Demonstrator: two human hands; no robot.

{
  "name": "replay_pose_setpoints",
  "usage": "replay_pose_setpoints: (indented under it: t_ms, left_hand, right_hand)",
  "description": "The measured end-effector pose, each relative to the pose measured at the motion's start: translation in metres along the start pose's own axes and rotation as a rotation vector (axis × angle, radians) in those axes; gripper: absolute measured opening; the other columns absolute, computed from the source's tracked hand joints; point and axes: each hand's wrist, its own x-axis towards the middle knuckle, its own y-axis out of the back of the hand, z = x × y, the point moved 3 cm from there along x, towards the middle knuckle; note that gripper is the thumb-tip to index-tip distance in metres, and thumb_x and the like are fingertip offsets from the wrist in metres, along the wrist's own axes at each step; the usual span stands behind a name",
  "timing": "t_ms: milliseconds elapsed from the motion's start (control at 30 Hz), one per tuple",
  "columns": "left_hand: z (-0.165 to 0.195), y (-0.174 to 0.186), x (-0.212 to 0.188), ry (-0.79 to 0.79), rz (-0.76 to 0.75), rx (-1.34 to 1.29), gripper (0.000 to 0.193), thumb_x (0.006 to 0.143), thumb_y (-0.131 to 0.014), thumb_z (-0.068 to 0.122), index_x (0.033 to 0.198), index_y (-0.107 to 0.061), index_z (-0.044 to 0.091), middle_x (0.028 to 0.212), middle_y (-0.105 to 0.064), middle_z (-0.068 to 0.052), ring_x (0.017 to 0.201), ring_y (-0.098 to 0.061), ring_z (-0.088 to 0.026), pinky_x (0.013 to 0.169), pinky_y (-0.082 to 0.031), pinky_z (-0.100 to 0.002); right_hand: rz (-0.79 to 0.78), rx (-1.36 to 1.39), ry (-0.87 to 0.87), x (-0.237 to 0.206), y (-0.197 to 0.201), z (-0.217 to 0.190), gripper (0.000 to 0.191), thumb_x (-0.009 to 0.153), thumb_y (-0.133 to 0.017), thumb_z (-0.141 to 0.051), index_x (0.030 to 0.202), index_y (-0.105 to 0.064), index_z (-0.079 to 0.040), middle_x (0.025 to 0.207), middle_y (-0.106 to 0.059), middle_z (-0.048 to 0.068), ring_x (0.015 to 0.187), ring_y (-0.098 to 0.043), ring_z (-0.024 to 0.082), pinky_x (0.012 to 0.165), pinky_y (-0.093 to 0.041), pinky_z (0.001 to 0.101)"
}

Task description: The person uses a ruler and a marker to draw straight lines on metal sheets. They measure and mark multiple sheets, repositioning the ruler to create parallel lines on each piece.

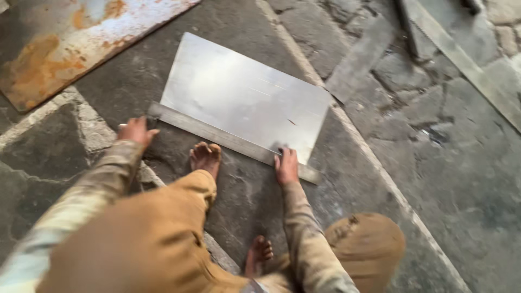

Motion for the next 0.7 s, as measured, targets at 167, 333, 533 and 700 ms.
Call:
replay_pose_setpoints:
  t_ms: [167,333,533,700]
  left_hand:
    - [0.007,-0.016,0.022,0.038,0.131,-0.177,0.067,0.083,-0.085,0.035,0.131,-0.055,0.0,0.13,-0.062,-0.03,0.116,-0.061,-0.048,0.097,-0.053,-0.052]
    - [0.001,-0.037,0.037,0.082,-0.171,-0.651,0.06,0.082,-0.086,0.025,0.129,-0.06,0.0,0.121,-0.069,-0.021,0.104,-0.068,-0.03,0.088,-0.053,-0.042]
    - [0.012,-0.068,0.04,0.415,-0.228,-1.16,0.032,0.104,-0.053,0.023,0.125,-0.065,0.002,0.091,-0.077,-0.013,0.056,-0.068,-0.019,0.046,-0.052,-0.035]
    - [0.016,-0.063,0.035,0.491,-0.221,-1.156,0.03,0.104,-0.055,0.025,0.121,-0.068,0.004,0.087,-0.078,-0.008,0.055,-0.066,-0.017,0.048,-0.05,-0.033]
  right_hand:
    - [-0.181,-0.167,-0.04,-0.019,0.001,-0.005,0.077,0.069,-0.084,-0.015,0.138,-0.051,-0.018,0.138,-0.043,0.017,0.121,-0.049,0.044,0.099,-0.045,0.0543]
    - [-0.316,-0.398,-0.07,-0.006,0.014,-0.003,0.073,0.078,-0.07,0.006,0.143,-0.056,-0.026,0.135,-0.049,0.014,0.119,-0.054,0.039,0.101,-0.048,0.0503]
    - [-0.2,-0.339,-0.006,0.003,0.018,-0.015,0.072,0.07,-0.061,0.017,0.133,-0.063,-0.018,0.13,-0.054,0.017,0.114,-0.058,0.04,0.095,-0.052,0.0476]
    - [-0.157,-0.294,-0.012,0.01,0.018,-0.021,0.07,0.068,-0.06,0.019,0.129,-0.065,-0.015,0.13,-0.055,0.017,0.117,-0.057,0.041,0.096,-0.053,0.0472]
